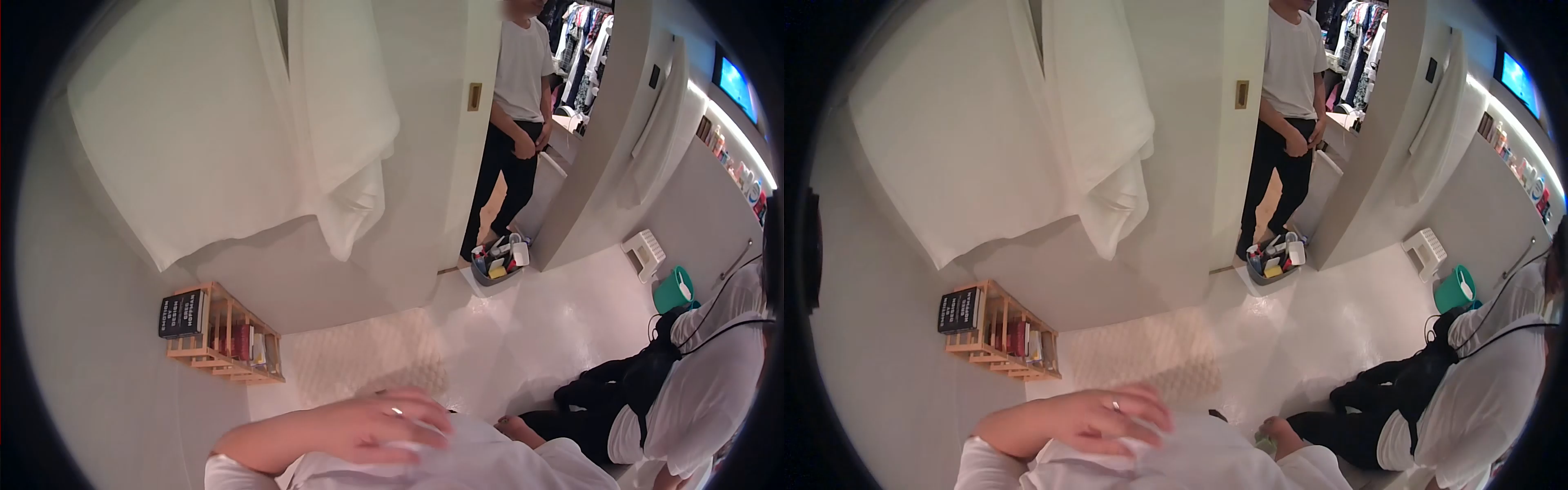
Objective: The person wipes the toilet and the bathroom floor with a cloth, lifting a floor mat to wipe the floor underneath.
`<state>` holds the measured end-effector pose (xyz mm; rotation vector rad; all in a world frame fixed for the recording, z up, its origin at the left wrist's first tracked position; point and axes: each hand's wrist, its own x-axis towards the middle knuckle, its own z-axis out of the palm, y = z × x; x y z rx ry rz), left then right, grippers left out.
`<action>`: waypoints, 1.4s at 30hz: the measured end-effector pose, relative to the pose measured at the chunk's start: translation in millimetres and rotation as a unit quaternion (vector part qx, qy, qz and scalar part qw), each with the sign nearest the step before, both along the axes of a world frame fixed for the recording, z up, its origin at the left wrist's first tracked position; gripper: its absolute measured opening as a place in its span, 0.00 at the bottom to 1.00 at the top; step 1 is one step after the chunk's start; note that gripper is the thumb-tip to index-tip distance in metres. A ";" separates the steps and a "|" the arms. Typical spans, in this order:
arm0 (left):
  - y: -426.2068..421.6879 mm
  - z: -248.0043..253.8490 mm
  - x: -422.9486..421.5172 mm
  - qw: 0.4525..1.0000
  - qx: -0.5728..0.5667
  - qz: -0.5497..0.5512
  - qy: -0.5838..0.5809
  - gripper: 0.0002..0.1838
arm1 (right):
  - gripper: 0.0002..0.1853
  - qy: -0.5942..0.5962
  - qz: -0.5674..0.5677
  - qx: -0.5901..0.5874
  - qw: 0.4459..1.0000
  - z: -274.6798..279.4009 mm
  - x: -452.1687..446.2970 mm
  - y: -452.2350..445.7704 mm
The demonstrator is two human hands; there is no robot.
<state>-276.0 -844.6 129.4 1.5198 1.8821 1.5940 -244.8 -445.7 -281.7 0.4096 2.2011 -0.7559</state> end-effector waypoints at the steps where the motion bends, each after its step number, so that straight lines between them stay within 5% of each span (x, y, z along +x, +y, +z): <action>1: 11.0 17.1 2.7 0.996 0.047 -0.062 -0.037 0.13 | 0.24 0.014 -0.030 -0.006 0.999 -13.4 3.8 3.8; 3: 24.9 40.3 9.8 0.966 0.140 -0.187 -0.108 0.15 | 0.23 0.045 -0.091 -0.020 0.995 -33.4 9.3 4.4; 8: 9.5 25.0 28.7 0.922 0.241 -0.273 -0.129 0.14 | 0.22 0.093 -0.118 -0.017 0.988 29.7 33.9 -46.3; 12: -32.8 25.9 40.1 0.922 0.265 -0.268 -0.087 0.12 | 0.21 0.058 -0.079 0.044 0.994 -12.3 80.8 -65.9; 15: -87.0 5.0 38.0 0.954 0.123 -0.274 -0.011 0.17 | 0.23 0.134 0.256 0.123 0.949 -168.5 136.7 -32.5; 16: -100.8 -13.7 37.1 0.956 0.090 -0.273 -0.055 0.18 | 0.24 0.216 0.357 0.175 0.892 -160.7 146.7 -50.4; 17: -117.7 -40.8 32.1 0.963 0.024 -0.216 -0.157 0.18 | 0.24 0.045 0.228 0.090 0.968 -149.2 145.0 -49.7; 20: -174.1 -161.4 3.8 0.864 -0.178 0.142 -0.449 0.22 | 0.20 0.146 0.051 0.086 0.984 -42.7 138.6 -118.5; 22: -213.9 -292.7 -4.1 0.841 -0.363 0.308 -0.256 0.32 | 0.17 0.079 -0.069 0.029 0.994 4.4 128.1 -168.3; 25: -247.9 -382.9 8.5 0.732 -0.530 0.320 -0.285 0.40 | 0.16 0.101 -0.124 -0.005 0.987 2.5 155.9 -190.1; 29: -273.6 -379.2 22.8 0.673 -0.622 0.291 -0.275 0.43 | 0.17 0.019 -0.112 0.054 0.992 54.1 168.2 -231.8; 34: -303.6 -403.2 60.2 0.709 -0.575 0.296 -0.279 0.40 | 0.15 0.007 -0.146 -0.007 0.989 -62.5 240.2 -144.0; 38: -327.8 -438.7 123.7 0.725 -0.550 0.346 -0.229 0.30 | 0.15 -0.020 -0.050 0.104 0.993 -32.0 244.1 -132.1; 40: -332.2 -433.2 148.8 0.681 -0.527 0.329 -0.388 0.28 | 0.14 0.025 -0.095 0.095 0.991 -8.0 223.7 -129.0; 42: -338.4 -442.5 180.6 0.651 -0.534 0.346 -0.413 0.26 | 0.14 0.069 -0.112 0.108 0.985 17.6 196.4 -126.9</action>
